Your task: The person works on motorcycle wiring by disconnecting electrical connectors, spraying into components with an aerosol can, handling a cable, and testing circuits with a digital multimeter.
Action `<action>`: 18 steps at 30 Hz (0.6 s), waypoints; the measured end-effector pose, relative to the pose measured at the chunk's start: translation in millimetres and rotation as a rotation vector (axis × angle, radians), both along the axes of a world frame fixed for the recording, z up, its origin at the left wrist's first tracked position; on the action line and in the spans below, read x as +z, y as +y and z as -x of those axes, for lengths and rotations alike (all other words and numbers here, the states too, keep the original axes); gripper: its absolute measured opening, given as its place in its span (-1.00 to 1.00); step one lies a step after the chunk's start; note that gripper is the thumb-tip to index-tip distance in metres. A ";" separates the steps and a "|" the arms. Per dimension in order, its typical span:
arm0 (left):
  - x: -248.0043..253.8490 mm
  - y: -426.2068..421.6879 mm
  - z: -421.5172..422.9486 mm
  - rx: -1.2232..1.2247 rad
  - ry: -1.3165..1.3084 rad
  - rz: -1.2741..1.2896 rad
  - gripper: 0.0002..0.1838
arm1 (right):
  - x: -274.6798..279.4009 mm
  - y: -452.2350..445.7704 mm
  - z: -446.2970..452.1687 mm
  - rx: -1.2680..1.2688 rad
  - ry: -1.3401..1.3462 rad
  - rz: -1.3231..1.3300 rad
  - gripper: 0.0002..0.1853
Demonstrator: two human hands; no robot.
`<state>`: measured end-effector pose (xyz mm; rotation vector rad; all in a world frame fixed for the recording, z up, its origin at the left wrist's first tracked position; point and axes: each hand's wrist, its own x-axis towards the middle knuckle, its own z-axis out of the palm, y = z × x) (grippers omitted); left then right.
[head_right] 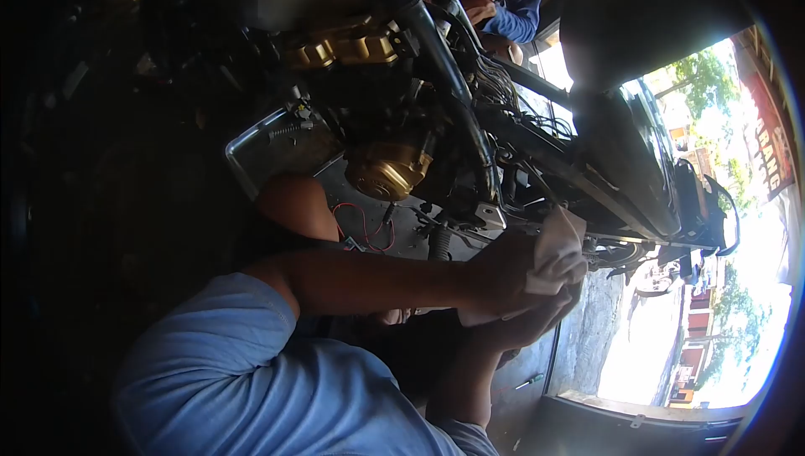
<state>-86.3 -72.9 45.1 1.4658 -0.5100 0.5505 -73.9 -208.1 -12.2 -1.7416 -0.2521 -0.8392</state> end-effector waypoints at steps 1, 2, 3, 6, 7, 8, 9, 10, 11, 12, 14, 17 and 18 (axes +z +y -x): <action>5.8 6.9 -0.3 -0.039 0.074 -0.058 -0.64 | -2.7 7.0 2.1 0.041 -0.022 0.063 -0.54; -0.6 3.6 -13.4 0.017 0.010 -0.224 -0.63 | -5.4 12.5 9.2 0.047 -0.035 0.091 -0.53; -9.7 -1.2 -14.5 -0.007 0.000 -0.231 -0.63 | -8.2 18.4 15.7 0.052 -0.048 0.119 -0.52; -31.8 -23.7 -16.9 -0.454 0.388 0.515 -0.48 | 8.5 37.3 17.3 0.167 -0.041 -0.374 -0.54; -39.6 -31.6 -14.9 -0.458 0.322 0.603 -0.42 | 20.6 39.6 13.6 0.230 -0.023 -0.307 -0.58; -30.6 -27.0 -6.8 -0.513 0.308 0.568 -0.42 | 26.8 32.5 20.0 0.277 0.036 -0.225 -0.62; -19.2 -20.1 8.0 -0.461 0.341 0.384 -0.37 | 29.3 25.2 19.6 0.240 0.012 -0.233 -0.62; -14.2 -20.4 11.5 -0.431 0.351 0.290 -0.34 | 29.5 21.6 11.6 0.198 -0.015 -0.165 -0.64; -9.3 -20.9 15.4 -0.402 0.359 0.195 -0.31 | 31.9 20.4 3.9 0.164 -0.039 -0.096 -0.67; -11.0 -20.7 10.6 -0.332 0.170 0.168 -0.28 | 34.5 21.3 -3.8 0.244 -0.097 -0.152 -0.70; -6.9 -22.3 10.7 -0.257 -0.022 0.140 -0.24 | 47.7 21.3 -22.0 0.194 -0.258 -0.148 -0.70; -2.8 -26.0 23.2 -0.045 -0.273 -0.057 -0.15 | 113.5 -1.6 -65.9 -0.261 -0.461 0.208 -0.69; -10.9 -32.8 36.0 -0.052 -0.290 -0.244 -0.15 | 150.6 -4.0 -77.2 -0.351 -0.492 0.266 -0.67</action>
